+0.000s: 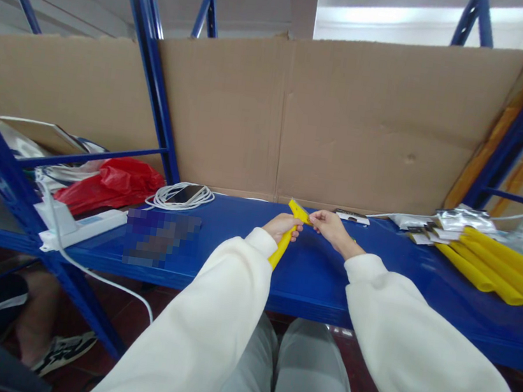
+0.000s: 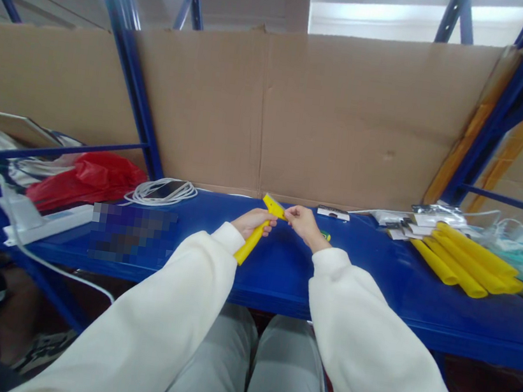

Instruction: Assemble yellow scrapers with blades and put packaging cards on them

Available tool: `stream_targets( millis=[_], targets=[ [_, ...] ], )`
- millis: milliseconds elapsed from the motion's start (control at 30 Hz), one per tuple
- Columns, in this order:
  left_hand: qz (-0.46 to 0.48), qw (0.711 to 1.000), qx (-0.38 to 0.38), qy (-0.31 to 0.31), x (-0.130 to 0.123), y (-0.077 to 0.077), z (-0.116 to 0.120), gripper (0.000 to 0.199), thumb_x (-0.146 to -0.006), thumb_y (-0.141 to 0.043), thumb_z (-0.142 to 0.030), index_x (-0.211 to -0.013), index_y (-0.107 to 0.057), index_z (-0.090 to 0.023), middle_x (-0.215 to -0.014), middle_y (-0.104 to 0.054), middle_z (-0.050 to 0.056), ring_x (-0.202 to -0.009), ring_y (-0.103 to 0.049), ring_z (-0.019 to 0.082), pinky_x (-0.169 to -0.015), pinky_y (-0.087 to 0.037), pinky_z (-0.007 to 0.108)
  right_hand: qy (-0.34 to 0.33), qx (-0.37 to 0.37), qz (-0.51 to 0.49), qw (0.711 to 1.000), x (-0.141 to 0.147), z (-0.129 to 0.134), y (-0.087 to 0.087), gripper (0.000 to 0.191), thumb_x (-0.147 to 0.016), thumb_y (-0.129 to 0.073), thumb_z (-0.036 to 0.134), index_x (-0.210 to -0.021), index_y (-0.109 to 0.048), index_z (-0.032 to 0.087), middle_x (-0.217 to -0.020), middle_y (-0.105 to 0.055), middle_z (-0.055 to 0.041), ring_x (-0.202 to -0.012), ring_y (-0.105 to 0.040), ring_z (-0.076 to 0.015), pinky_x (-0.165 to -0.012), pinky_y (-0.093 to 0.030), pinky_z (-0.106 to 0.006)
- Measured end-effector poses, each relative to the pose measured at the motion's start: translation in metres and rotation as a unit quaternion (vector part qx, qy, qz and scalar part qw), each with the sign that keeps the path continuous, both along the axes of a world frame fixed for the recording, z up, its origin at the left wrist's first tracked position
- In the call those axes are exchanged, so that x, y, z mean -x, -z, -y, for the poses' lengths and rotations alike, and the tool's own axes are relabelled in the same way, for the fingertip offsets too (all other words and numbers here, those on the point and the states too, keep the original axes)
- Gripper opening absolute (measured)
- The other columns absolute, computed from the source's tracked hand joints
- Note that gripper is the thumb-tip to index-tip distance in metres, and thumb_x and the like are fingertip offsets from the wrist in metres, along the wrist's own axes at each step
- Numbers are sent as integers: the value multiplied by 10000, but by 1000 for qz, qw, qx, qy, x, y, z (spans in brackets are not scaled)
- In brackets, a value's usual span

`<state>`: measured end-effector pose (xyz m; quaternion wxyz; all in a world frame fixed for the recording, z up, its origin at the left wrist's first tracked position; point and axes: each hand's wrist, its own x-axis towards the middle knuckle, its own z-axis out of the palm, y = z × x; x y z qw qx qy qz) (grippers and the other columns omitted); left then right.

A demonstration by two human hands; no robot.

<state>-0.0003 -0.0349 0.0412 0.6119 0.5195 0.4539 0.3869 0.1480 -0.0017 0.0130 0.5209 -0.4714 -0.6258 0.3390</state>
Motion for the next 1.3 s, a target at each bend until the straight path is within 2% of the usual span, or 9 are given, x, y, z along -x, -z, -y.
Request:
stream_targets(
  millis=[200, 433, 733, 1300],
  targets=[
    [12, 1000, 7, 3, 0, -2, 1, 219, -882, -423, -12, -725, -470, -157, -510, -437, -63, -356, -340, 41, -392, -252, 162, -3, -20, 8, 1000, -4, -5, 4, 117, -680, -673, 260, -647, -594, 180, -553, -562, 32, -560, -505, -105, -574, -444, -241],
    [19, 1000, 10, 6, 0, -3, 2, 246, -905, -395, -8, -721, -457, -159, -490, -429, -66, -345, -325, 39, -380, -243, 163, -12, -57, 15, 998, -6, -10, 6, 166, -651, -701, 327, -646, -616, 186, -702, -665, -23, -694, -578, -146, -741, -496, -314],
    [33, 999, 15, 14, 0, -3, 3, 239, -909, -395, -7, -737, -467, -158, -483, -428, -68, -341, -317, 37, -385, -238, 162, 8, -37, 32, 999, -10, -10, 6, 229, -625, -701, 392, -638, -595, 189, -646, -608, -10, -657, -536, -149, -668, -470, -314],
    [49, 998, 15, 31, 0, 0, 1, 240, -893, -400, -3, -720, -459, -159, -494, -424, -63, -350, -324, 40, -374, -237, 159, -19, -41, 32, 998, -11, -5, 4, 228, -627, -700, 395, -641, -581, 201, -693, -624, -11, -686, -545, -150, -734, -470, -327]
  ],
)
